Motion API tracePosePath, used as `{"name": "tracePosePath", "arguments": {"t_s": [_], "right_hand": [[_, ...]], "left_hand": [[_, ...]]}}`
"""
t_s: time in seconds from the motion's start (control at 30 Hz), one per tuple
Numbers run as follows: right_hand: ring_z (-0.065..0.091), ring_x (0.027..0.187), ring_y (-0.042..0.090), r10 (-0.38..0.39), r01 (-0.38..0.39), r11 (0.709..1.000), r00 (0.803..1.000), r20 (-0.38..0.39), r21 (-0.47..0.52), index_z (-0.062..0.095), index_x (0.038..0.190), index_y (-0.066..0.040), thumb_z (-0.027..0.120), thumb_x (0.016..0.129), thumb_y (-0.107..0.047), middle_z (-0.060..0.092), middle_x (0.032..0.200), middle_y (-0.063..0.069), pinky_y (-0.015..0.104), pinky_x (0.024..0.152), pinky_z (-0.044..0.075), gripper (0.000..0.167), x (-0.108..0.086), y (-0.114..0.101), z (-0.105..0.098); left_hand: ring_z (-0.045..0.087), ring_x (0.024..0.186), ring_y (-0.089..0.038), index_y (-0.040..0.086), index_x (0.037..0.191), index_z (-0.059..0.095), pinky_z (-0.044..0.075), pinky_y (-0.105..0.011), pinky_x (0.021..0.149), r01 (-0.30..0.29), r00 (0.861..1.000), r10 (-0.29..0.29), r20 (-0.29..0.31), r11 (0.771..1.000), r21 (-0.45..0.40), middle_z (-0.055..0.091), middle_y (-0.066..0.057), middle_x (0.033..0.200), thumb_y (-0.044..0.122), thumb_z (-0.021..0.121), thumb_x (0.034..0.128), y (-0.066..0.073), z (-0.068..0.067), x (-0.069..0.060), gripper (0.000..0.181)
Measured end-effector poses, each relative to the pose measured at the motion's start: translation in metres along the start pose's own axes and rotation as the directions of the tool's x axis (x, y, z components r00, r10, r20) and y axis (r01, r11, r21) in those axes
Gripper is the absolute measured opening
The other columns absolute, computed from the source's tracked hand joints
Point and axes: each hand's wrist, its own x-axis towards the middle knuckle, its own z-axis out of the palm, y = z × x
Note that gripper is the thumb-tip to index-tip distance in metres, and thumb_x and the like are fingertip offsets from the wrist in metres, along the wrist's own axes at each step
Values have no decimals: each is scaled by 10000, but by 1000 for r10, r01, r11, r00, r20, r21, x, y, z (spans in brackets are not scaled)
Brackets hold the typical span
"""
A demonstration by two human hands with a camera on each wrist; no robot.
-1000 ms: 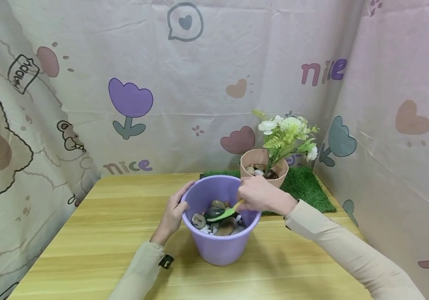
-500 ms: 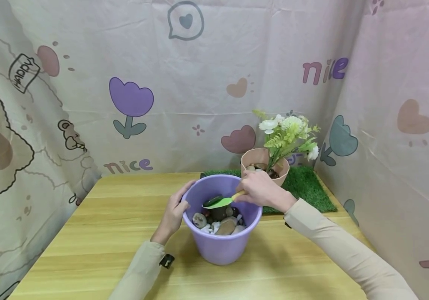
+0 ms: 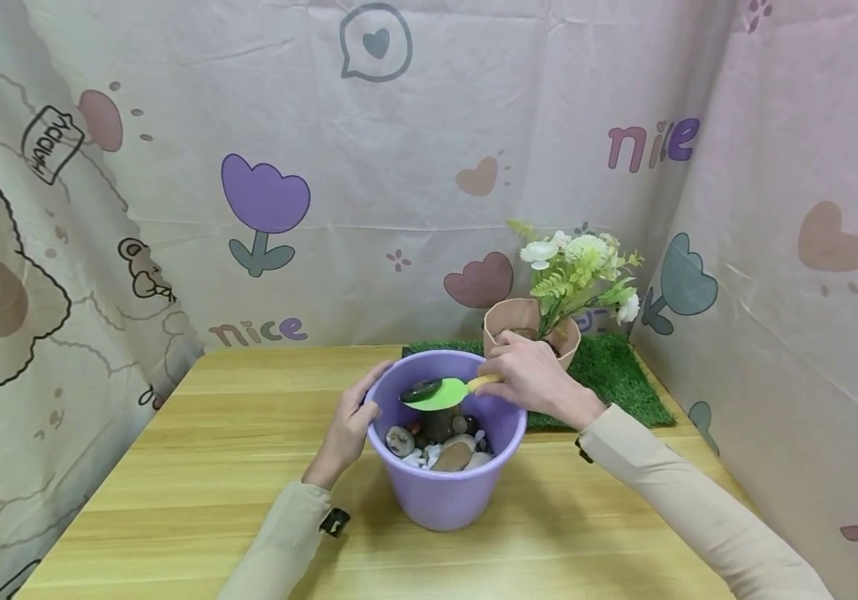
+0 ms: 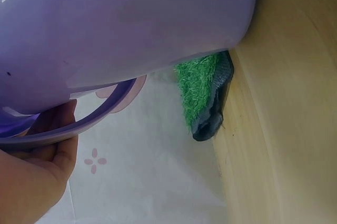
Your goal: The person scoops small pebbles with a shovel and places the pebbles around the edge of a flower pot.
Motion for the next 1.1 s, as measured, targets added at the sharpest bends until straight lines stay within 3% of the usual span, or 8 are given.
{"name": "tracePosePath", "arguments": {"t_s": [0.23,0.47,0.77,1.1], "right_hand": [[455,754,108,43,-39,998,995,-88,43,789,882,-277,824,714,-431,661,823,-126,240,483,363,230,-3,6,-3],[406,700,80,114,-109,992,992,-60,70,795,886,-318,811,725,-461,640,778,-174,226,465,317,215,-5,11,-2],[409,674,68,160,-156,983,986,-36,95,801,901,-327,807,740,-451,645,734,-166,239,471,326,204,-6,11,0],[519,695,84,130,-124,990,986,-105,65,805,893,-271,800,751,-441,700,806,-120,236,477,379,222,-9,8,4]], "left_hand": [[515,1272,-314,29,1440,477,420,-186,1006,-11,1000,11,-10,1000,12,537,-167,1423,-30,429,739,-1,1,1,705],[513,1278,-315,2,1433,474,410,-181,1013,-15,1000,16,-6,1000,12,538,-167,1422,-33,429,739,-1,1,1,697],[533,1253,-317,34,1439,478,445,-268,1017,1,1000,-1,1,1000,11,543,-160,1419,-27,431,744,0,0,0,700],[536,1248,-311,50,1436,488,431,-210,1002,-5,1000,5,-8,1000,9,550,-155,1412,-26,431,740,-1,0,0,703]]}}
